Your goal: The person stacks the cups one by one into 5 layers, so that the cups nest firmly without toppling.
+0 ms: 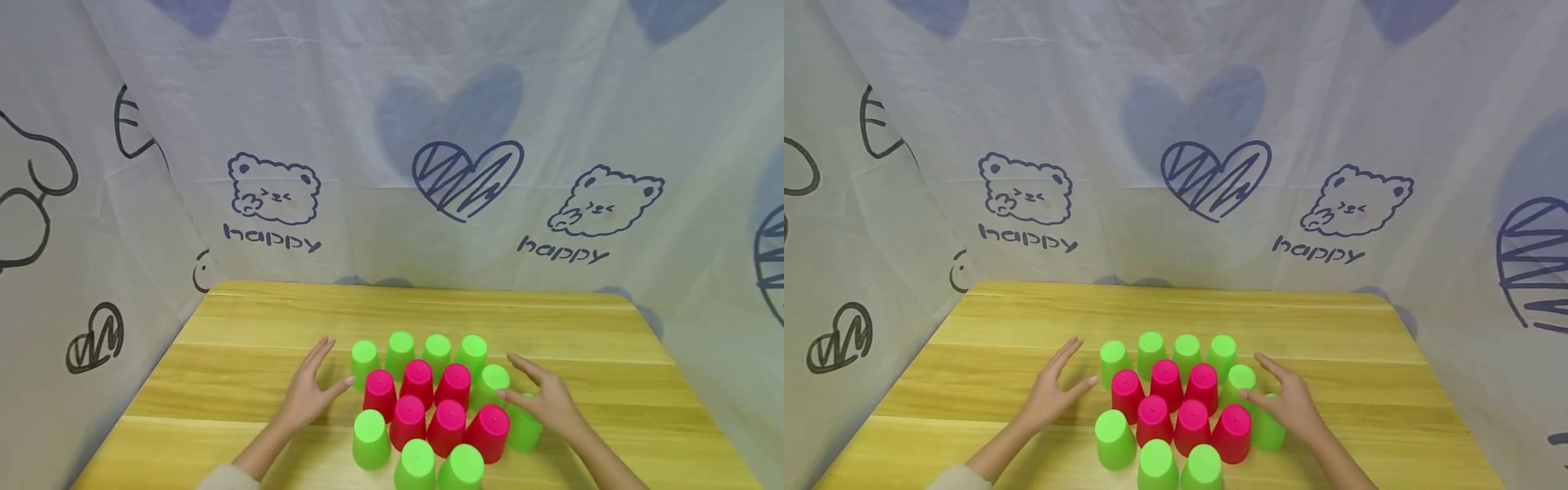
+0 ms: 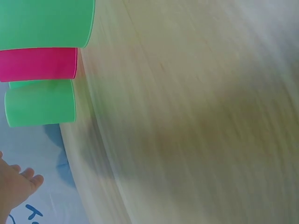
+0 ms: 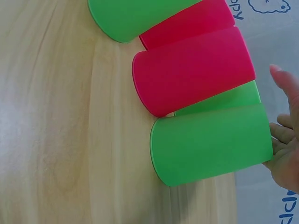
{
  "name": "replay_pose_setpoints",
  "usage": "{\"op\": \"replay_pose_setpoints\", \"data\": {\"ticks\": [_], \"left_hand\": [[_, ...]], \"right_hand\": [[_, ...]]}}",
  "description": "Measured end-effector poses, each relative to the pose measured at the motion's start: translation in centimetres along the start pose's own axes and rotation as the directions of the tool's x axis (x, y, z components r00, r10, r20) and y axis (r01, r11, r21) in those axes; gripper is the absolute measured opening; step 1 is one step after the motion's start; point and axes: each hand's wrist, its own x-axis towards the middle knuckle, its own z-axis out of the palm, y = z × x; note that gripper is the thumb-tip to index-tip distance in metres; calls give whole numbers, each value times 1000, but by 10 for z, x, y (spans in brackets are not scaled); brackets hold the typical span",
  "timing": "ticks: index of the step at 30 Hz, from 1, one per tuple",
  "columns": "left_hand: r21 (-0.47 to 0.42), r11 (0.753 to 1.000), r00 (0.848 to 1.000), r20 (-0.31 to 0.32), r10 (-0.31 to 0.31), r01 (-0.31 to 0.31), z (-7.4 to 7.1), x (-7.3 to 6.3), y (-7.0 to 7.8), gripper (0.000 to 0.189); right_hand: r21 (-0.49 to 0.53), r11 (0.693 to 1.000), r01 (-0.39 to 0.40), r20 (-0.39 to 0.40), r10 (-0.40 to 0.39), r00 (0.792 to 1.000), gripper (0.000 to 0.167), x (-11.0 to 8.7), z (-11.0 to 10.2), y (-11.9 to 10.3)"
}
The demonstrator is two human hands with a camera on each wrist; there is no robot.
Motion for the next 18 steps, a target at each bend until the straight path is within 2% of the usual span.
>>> {"op": "replay_pose_setpoints", "data": {"ticks": [8,18], "left_hand": [[-116,993,999,-32,-15,11,13,7,-3,69],[-187,982,998,-54,-35,25,27,13,-2,62]], "right_hand": [[107,993,-55,87,46,995,60,6,1,4],[127,987,-98,156,77,985,60,11,1,6]]}}
